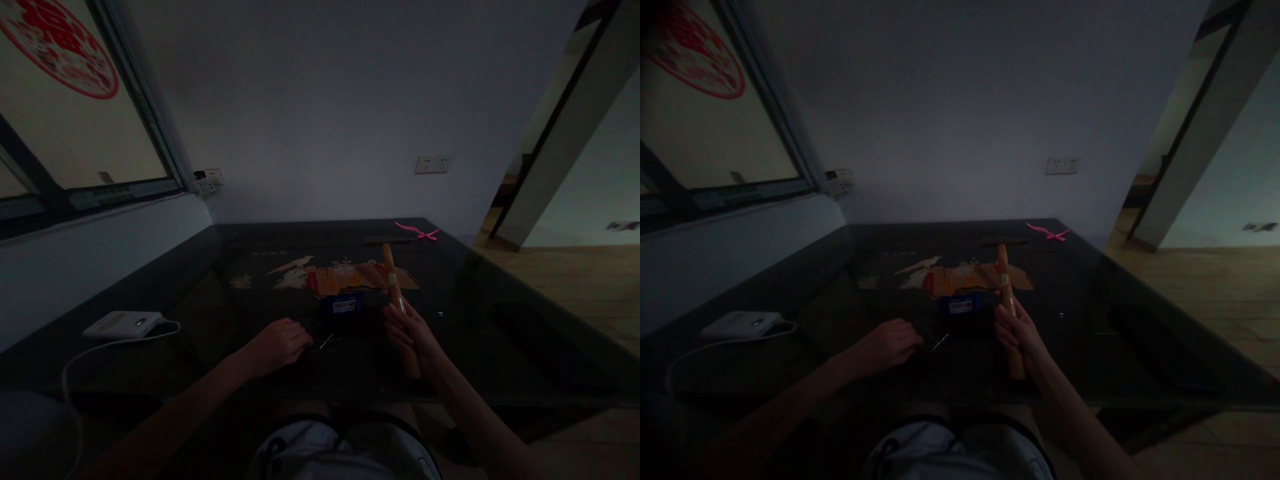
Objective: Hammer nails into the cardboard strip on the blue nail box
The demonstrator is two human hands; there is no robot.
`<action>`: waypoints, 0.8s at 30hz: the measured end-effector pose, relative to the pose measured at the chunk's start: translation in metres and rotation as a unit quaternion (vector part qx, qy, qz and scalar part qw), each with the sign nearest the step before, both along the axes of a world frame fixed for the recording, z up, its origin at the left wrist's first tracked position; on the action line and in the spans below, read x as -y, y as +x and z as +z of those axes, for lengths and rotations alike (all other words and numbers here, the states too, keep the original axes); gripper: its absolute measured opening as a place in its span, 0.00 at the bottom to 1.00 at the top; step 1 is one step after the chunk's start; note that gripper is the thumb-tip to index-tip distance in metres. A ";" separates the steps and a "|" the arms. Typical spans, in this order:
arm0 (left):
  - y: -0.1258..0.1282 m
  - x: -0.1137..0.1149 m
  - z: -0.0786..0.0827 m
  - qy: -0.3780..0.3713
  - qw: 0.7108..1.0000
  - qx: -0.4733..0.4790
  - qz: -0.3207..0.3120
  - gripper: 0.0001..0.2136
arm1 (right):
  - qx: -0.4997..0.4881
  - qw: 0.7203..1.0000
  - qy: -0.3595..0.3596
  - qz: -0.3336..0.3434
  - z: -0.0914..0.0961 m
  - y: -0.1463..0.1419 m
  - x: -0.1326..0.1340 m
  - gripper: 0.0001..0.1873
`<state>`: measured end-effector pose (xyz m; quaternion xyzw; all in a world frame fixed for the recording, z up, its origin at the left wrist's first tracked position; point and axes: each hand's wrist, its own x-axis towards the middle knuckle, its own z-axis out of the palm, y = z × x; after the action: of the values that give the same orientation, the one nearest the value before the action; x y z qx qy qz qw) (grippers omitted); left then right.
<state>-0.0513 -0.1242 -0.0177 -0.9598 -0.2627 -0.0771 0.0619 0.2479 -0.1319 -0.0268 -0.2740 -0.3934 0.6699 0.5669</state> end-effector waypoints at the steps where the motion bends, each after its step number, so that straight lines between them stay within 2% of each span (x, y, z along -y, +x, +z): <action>1: 0.000 0.001 0.004 -0.008 1.000 0.015 -0.003 0.08 | 0.004 1.000 0.001 0.001 -0.001 0.000 -0.001 0.16; 5: 0.003 -0.001 0.018 -0.031 0.995 0.092 -0.017 0.08 | 0.016 1.000 0.003 0.007 -0.004 0.001 -0.004 0.16; 8: 0.009 -0.010 0.025 -0.032 0.983 0.183 0.007 0.07 | 0.020 1.000 0.005 0.005 -0.006 0.001 -0.005 0.16; 12: 0.026 -0.035 0.035 -0.034 0.938 0.337 0.075 0.05 | 0.016 1.000 -0.002 0.006 -0.006 0.001 -0.004 0.17; 16: 0.051 -0.073 0.043 -0.047 0.883 0.447 0.135 0.06 | 0.020 1.000 -0.006 0.010 -0.004 -0.001 -0.003 0.17; 20: 0.070 -0.108 0.041 -0.080 0.854 0.492 0.151 0.05 | 0.035 0.999 -0.010 0.014 -0.006 0.000 -0.005 0.19; 24: 0.078 -0.127 0.030 -0.116 0.842 0.502 0.157 0.06 | 0.042 0.999 -0.018 0.012 -0.008 0.000 -0.004 0.18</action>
<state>0.0263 0.0029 0.0120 -0.7357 -0.4120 -0.5069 -0.1789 0.2474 -0.1276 -0.0345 -0.3070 -0.4077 0.6719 0.5368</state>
